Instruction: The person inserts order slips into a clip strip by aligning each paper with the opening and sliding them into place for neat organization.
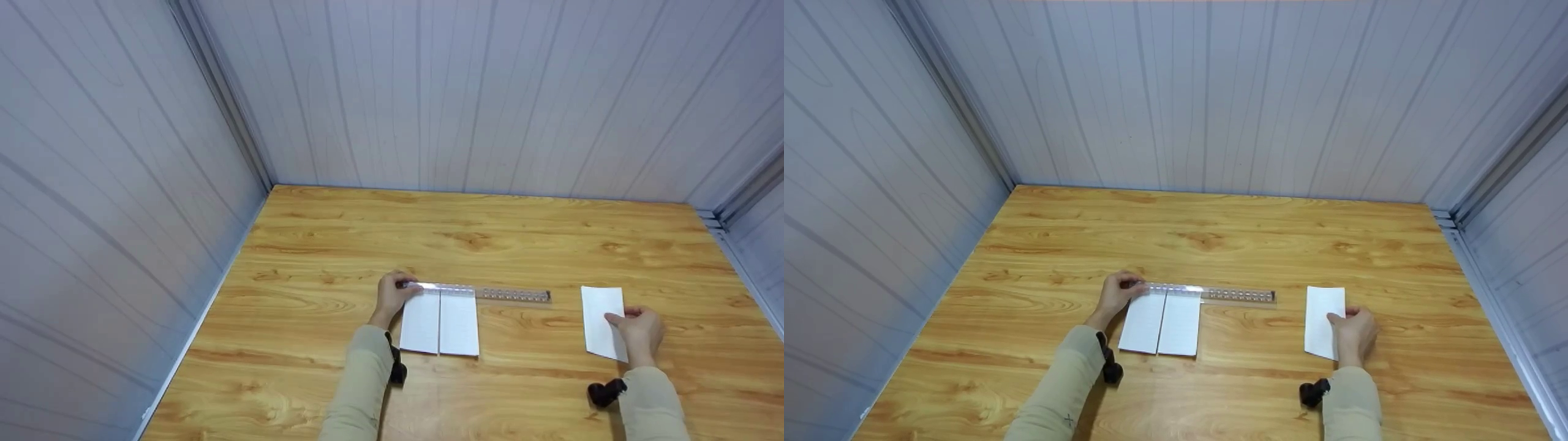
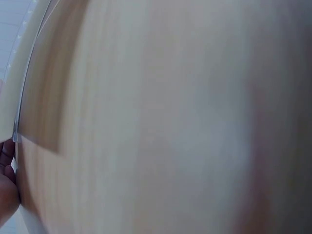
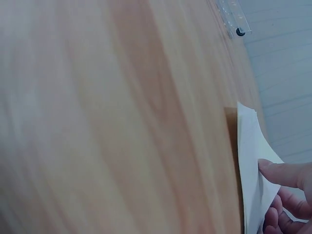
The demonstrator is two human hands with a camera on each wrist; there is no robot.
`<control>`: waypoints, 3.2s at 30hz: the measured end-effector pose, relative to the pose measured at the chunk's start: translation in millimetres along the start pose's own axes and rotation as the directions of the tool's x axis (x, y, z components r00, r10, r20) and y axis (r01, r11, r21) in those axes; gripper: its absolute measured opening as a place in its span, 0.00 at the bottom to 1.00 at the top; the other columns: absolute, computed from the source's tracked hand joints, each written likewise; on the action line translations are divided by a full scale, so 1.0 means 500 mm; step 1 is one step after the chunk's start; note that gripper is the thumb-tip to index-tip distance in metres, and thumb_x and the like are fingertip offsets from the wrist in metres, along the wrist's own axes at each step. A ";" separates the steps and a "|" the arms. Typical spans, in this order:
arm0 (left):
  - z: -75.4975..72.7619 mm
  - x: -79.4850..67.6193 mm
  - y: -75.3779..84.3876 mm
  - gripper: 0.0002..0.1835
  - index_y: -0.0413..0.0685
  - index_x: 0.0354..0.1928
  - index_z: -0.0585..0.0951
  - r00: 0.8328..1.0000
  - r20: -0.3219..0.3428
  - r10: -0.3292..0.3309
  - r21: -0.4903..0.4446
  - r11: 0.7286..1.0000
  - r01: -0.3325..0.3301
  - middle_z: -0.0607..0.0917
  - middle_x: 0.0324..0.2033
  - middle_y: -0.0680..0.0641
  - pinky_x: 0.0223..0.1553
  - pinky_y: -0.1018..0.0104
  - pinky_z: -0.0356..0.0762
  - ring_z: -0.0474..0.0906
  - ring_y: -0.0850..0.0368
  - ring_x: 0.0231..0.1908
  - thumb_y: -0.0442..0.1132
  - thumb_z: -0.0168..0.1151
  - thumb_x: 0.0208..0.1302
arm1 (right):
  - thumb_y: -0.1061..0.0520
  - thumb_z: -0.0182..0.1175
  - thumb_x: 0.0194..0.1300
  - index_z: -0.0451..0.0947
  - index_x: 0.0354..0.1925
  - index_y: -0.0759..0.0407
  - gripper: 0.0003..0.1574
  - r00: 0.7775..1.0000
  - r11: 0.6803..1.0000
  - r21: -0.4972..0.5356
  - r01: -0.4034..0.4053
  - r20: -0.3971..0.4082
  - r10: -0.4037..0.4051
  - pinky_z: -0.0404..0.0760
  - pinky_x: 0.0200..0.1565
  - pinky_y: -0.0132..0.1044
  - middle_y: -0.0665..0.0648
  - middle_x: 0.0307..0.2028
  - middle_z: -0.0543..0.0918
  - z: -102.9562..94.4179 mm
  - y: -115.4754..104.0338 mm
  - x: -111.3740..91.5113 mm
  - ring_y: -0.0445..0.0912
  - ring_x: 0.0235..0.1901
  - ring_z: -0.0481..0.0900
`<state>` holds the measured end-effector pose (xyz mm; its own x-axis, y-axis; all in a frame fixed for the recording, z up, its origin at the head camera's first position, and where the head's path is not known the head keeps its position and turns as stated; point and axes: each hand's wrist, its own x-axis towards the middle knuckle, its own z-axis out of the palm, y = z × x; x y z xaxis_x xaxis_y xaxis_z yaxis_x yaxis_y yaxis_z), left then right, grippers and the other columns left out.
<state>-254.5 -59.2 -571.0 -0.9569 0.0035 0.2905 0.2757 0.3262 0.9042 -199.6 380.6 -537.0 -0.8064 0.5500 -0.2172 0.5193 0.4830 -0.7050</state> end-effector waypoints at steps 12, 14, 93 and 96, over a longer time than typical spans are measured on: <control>-0.009 -0.007 0.042 0.09 0.22 0.28 0.78 1.000 0.008 0.004 -0.110 0.994 -0.003 0.77 0.27 0.28 0.36 0.43 0.69 0.72 0.32 0.32 0.21 0.66 0.42 | 0.56 0.66 0.48 0.71 0.45 0.76 0.31 0.999 1.000 0.004 0.031 0.008 -0.031 0.67 0.31 0.39 0.73 0.44 0.74 -0.007 0.004 -0.002 0.59 0.40 0.71; -0.009 -0.006 0.039 0.09 0.23 0.28 0.79 1.000 0.010 0.003 -0.103 0.995 -0.002 0.77 0.27 0.28 0.36 0.44 0.69 0.72 0.33 0.32 0.22 0.66 0.42 | 0.55 0.66 0.49 0.71 0.45 0.77 0.31 0.999 0.999 0.009 0.036 0.010 -0.036 0.68 0.31 0.39 0.73 0.44 0.74 -0.008 0.005 -0.003 0.60 0.40 0.71; -0.019 -0.017 0.081 0.09 0.21 0.29 0.78 0.999 0.028 -0.020 -0.098 0.995 0.022 0.77 0.29 0.26 0.35 0.49 0.72 0.72 0.32 0.33 0.22 0.65 0.44 | 0.50 0.54 0.59 0.72 0.43 0.78 0.29 0.977 0.985 0.022 0.170 0.130 -0.172 0.67 0.38 0.44 0.71 0.38 0.77 0.028 -0.009 -0.077 0.61 0.41 0.70; -0.018 -0.016 0.080 0.09 0.21 0.29 0.78 0.999 0.028 -0.018 -0.097 0.995 0.021 0.77 0.29 0.26 0.36 0.48 0.71 0.72 0.32 0.34 0.22 0.65 0.45 | 0.50 0.54 0.59 0.72 0.42 0.77 0.28 0.975 0.985 0.007 0.175 0.136 -0.174 0.67 0.37 0.42 0.71 0.37 0.77 0.029 -0.010 -0.076 0.61 0.41 0.71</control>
<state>-235.0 -54.9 -534.5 -0.9639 0.0243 0.2651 0.2633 0.2327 0.9362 -175.4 347.2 -535.2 -0.9154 0.3596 -0.1810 0.3683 0.5666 -0.7371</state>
